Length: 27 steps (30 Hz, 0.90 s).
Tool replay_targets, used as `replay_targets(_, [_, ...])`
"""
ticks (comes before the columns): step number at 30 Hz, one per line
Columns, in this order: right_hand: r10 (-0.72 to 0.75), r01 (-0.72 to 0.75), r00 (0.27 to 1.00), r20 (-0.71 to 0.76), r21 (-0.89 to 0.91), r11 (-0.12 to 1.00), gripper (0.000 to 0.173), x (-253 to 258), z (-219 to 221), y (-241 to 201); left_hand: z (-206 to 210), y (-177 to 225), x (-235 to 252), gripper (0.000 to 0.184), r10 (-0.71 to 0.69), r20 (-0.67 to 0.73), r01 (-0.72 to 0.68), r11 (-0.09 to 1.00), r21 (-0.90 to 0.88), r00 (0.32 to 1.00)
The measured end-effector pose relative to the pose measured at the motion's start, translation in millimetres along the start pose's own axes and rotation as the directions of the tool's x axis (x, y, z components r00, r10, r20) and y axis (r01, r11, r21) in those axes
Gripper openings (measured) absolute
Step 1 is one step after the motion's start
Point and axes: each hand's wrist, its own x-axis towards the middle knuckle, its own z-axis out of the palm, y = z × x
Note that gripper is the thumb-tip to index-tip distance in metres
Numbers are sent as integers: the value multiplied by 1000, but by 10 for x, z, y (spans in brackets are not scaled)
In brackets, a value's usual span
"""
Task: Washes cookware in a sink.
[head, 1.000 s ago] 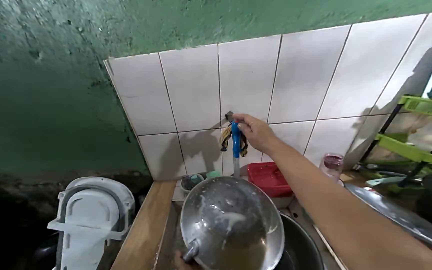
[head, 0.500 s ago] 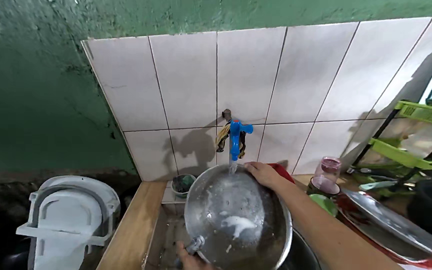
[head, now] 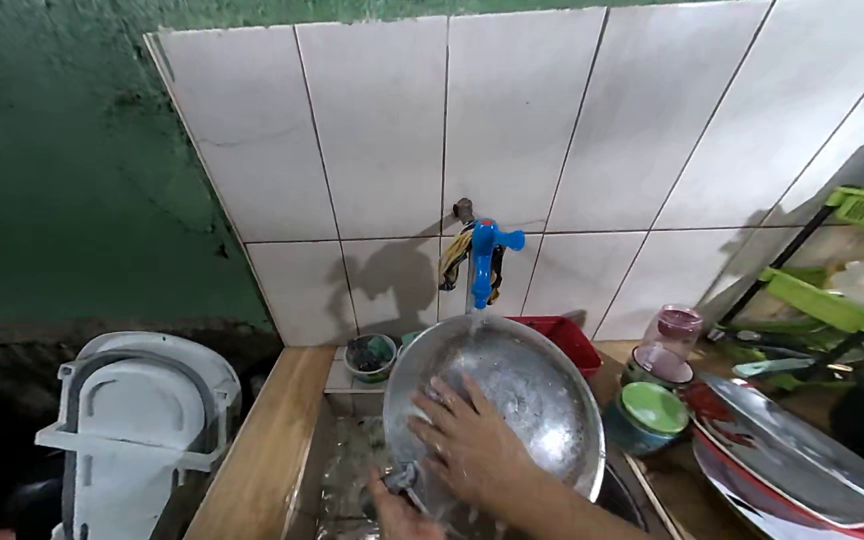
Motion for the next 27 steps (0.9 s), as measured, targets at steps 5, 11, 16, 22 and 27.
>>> replay_targets(5, [77, -86, 960, -270, -20, 996, 50, -339, 9, 586, 32, 31, 13, 68, 34, -60, -34, 999, -7, 998])
replay_targets(11, [452, -461, 886, 106, 322, 827, 63, 337, -536, 1496, 63, 61, 35, 59, 80, -87, -71, 992, 105, 993])
replay_targets(16, [282, -294, 943, 177, 41, 955, 60, 952, -496, 688, 108, 100, 71, 57, 62, -37, -59, 996, 67, 997])
replay_targets(22, [-96, 112, 972, 215, -61, 992, 52, 288, 160, -418, 45, 186, 66, 74, -28, 163, 22, 999, 42, 986])
replay_targets(27, [-339, 229, 840, -423, -291, 929, 41, -691, 730, 144, 53, 164, 65, 66, 94, -2, -94, 995, 16, 996])
